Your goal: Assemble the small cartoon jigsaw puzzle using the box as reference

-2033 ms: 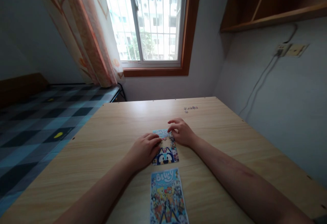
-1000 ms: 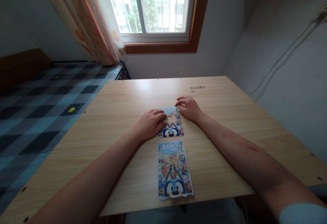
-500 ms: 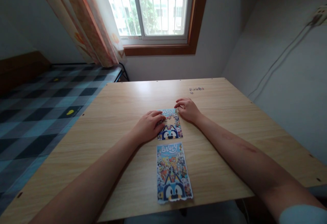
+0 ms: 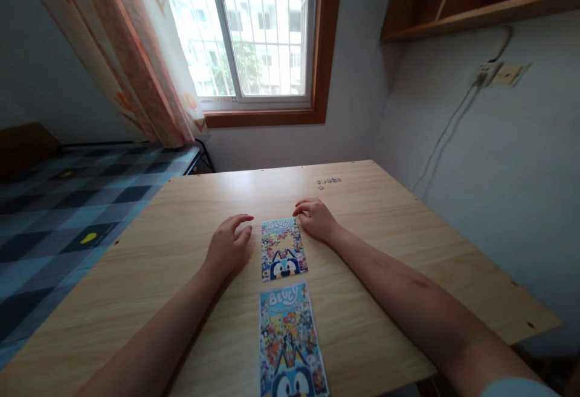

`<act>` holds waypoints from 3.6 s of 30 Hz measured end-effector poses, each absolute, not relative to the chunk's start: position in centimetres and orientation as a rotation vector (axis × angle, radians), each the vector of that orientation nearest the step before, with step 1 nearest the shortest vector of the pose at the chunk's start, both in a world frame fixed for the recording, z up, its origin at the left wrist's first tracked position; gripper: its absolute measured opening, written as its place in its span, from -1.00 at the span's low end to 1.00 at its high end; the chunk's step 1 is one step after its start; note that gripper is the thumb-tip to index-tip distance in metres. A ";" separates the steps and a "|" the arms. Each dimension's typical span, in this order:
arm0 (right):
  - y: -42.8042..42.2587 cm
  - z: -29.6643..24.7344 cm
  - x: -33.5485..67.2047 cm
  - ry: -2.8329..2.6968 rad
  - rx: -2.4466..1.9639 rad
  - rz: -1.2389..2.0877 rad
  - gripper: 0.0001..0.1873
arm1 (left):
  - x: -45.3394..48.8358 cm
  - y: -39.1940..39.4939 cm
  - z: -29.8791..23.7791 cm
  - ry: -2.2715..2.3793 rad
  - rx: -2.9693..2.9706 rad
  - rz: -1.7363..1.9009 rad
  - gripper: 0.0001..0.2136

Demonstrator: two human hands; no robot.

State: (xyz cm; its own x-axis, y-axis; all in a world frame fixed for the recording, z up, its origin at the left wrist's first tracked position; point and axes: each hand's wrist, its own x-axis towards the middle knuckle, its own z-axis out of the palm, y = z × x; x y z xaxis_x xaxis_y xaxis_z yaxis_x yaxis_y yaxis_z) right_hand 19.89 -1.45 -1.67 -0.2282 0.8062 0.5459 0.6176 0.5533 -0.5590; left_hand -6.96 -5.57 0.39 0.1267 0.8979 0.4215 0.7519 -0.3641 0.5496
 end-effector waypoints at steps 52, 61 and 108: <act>5.1 -2.5 27.3 -1.711 -2.398 0.187 -0.17 | -6.5 -5.7 0.1 1.649 2.188 1.014 -0.66; 5.7 -2.2 27.5 -1.994 -2.144 -0.064 -0.31 | -6.2 -5.6 -0.2 1.673 2.178 1.008 -0.68; 6.5 -3.5 29.0 -1.473 -2.264 -0.085 -0.29 | -6.2 -5.8 0.4 1.680 2.169 0.953 -0.67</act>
State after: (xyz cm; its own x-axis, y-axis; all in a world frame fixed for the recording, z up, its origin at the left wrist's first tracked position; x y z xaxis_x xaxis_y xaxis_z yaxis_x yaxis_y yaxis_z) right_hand 28.96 6.50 -3.46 0.4324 0.8565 0.2818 0.8832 -0.3394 -0.3236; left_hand -6.20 -5.76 0.36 0.1278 0.9291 0.3470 0.7748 -0.3119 0.5500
